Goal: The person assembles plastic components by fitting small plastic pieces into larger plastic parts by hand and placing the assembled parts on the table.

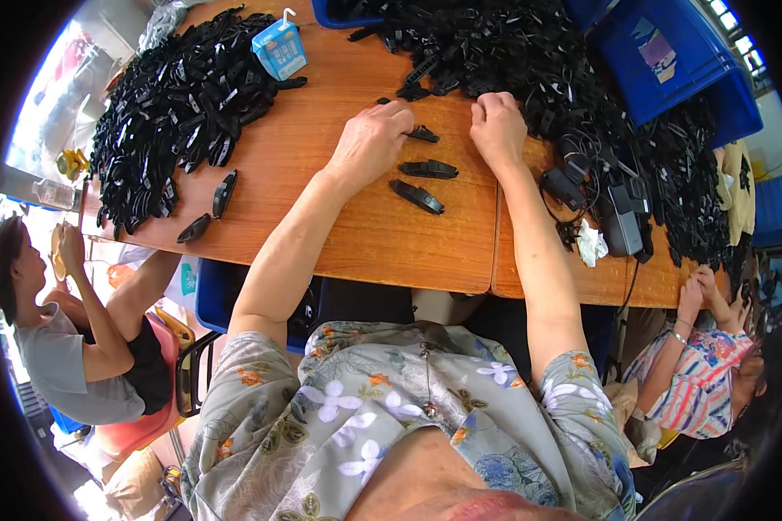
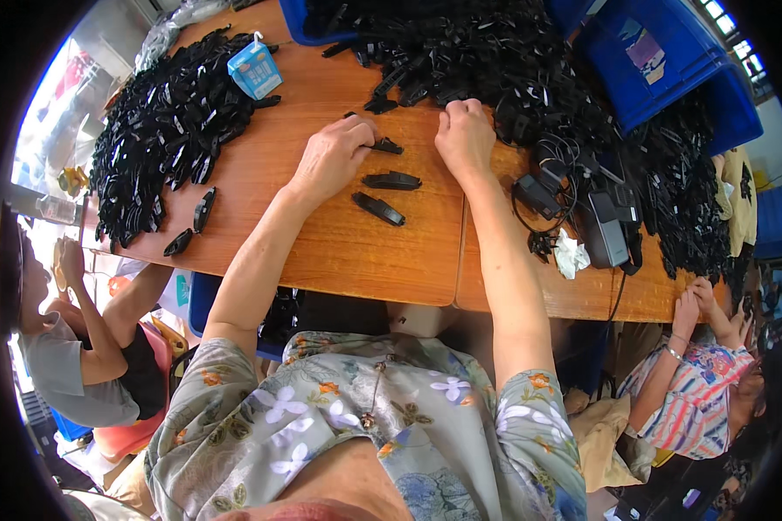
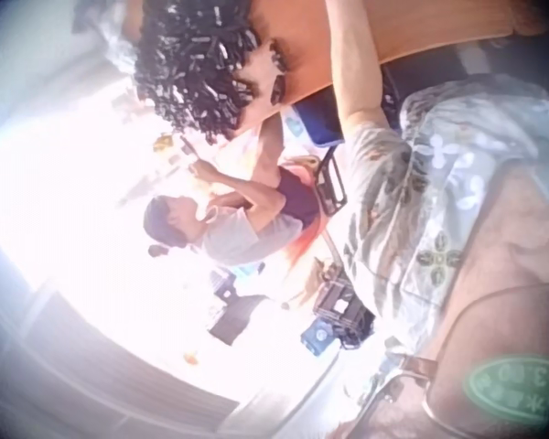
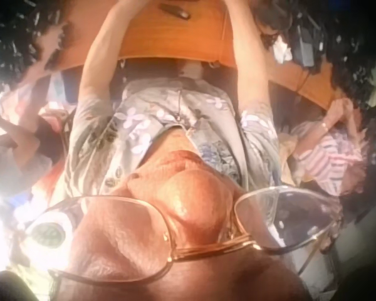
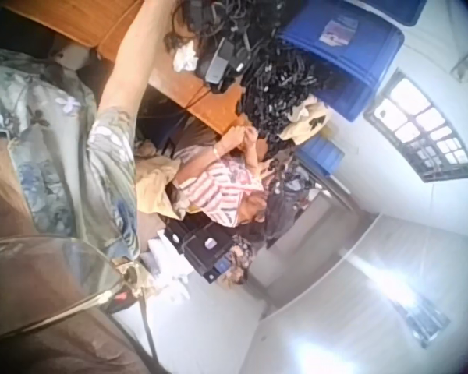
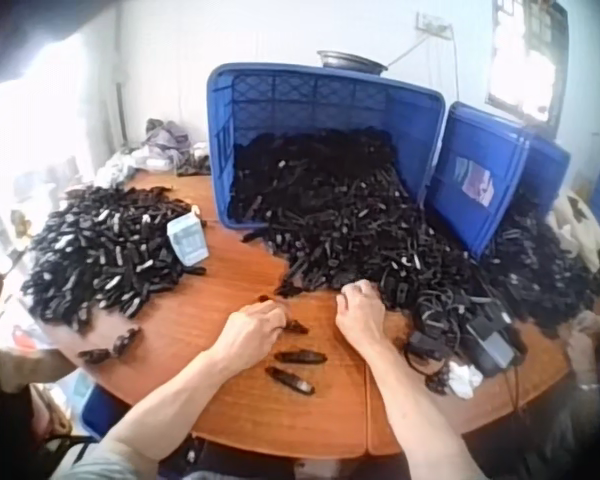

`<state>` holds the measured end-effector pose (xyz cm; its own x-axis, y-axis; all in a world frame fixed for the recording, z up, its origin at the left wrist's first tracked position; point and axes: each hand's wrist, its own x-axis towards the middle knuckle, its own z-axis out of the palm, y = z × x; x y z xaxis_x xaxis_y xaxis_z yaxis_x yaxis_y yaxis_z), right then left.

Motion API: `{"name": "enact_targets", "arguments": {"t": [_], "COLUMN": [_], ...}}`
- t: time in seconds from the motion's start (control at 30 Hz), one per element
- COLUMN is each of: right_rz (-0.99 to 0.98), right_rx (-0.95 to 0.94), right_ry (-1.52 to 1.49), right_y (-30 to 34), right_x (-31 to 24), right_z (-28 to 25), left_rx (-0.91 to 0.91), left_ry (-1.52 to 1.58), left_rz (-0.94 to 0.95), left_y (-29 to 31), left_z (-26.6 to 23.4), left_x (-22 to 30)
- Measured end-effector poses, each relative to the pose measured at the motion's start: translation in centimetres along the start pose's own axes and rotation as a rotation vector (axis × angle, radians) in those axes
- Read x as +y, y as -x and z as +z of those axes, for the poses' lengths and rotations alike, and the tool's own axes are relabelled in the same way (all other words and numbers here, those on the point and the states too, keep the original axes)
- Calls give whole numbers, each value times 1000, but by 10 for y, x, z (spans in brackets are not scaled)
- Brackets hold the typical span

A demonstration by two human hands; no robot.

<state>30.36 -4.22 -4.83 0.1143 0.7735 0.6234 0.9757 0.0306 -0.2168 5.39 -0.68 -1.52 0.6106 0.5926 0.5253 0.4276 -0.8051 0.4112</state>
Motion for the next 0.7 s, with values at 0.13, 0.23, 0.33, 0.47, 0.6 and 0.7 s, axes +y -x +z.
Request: {"name": "enact_targets", "arguments": {"t": [0.13,0.23,0.33,0.47,0.6,0.7], "right_rz": [137,164,150,271,218,38], "right_rx": [93,-51,-146,-126,-185,-195], "right_ry": [-117,-9,2,52,52,-233], "right_y": [-13,-22,-25,-26,-27,-11], "right_x": [-3,-3,-1,-3,-7,-15], "right_z": [-9,-11,-15,-16,-21,-34], "left_rx": [-120,-145,-164,-139,-161,-162], "left_ry": [75,126,207,194,241,318], "left_rz": [53,26,-137,-259,-274,-275], "left_y": [-2,-3,-5,-7,-7,-5], "left_z": [-11,-13,-15,-14,-13,-7], "left_x": [2,-2,2,7,0,-6]}}
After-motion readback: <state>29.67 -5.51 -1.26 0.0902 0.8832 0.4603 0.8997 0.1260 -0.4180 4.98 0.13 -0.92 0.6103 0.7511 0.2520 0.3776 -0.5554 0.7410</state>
